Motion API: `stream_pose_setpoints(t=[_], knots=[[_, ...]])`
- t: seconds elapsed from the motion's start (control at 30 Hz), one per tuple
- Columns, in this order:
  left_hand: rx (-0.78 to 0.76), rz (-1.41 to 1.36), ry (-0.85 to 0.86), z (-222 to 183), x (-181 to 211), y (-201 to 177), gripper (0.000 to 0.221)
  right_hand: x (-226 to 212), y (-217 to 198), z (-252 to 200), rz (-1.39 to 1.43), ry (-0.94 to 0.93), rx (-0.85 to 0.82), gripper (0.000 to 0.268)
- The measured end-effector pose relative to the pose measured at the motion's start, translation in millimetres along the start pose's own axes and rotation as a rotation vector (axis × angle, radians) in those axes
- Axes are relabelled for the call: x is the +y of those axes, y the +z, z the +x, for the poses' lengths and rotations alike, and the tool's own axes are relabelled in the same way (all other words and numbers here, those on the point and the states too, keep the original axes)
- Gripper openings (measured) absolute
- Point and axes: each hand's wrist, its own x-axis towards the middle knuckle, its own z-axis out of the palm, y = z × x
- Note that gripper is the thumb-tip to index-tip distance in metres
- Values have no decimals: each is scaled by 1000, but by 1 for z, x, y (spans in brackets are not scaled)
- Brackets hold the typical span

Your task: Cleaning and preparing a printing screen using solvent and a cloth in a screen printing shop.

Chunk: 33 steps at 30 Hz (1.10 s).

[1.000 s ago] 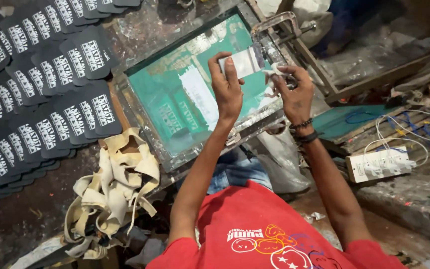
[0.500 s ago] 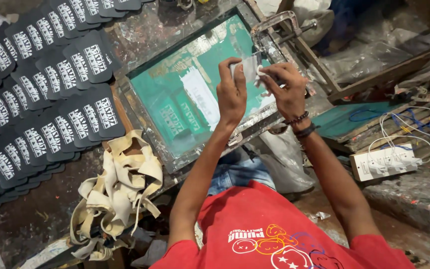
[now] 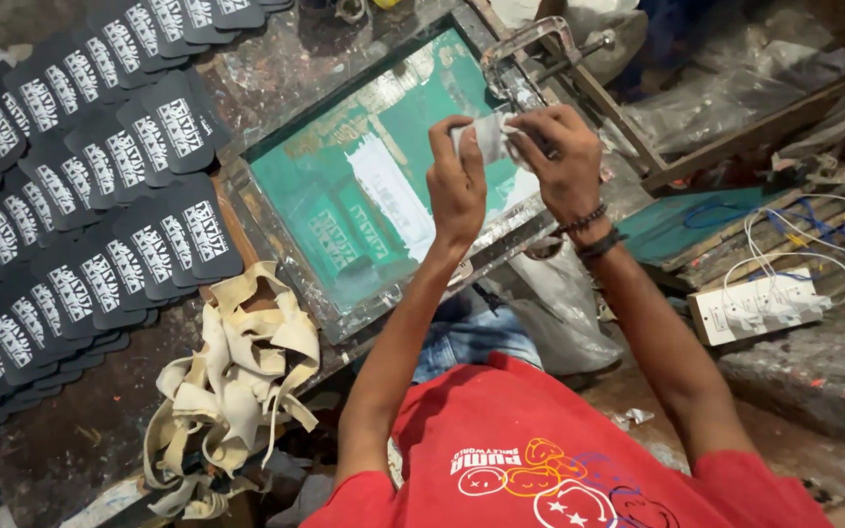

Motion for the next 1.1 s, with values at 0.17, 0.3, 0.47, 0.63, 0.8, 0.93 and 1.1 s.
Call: stream_pose_setpoints(t=[0.17, 0.3, 0.47, 0.63, 0.8, 0.93, 1.1], knots=[[21, 10, -58, 11, -3, -6, 27, 10, 7, -19, -18, -40, -35, 19], [-33, 22, -70, 8, -4, -7, 27, 2, 3, -11, -5, 45, -32, 15], [13, 31, -11, 14, -8, -8, 27, 0, 4, -12, -1, 12, -90, 18], [-41, -166, -102, 14, 5, -10, 31, 22, 28, -42, -57, -2, -156, 16], [43, -179, -138, 24, 10, -37, 33, 23, 17, -39, 76, 124, -16, 15], [71, -537, -300, 17, -18, -36, 31, 29, 12, -35, 71, 117, 50, 18], [90, -1040, -725, 2, -70, -23, 31, 11, 4, -26, 238, 249, 134, 19]])
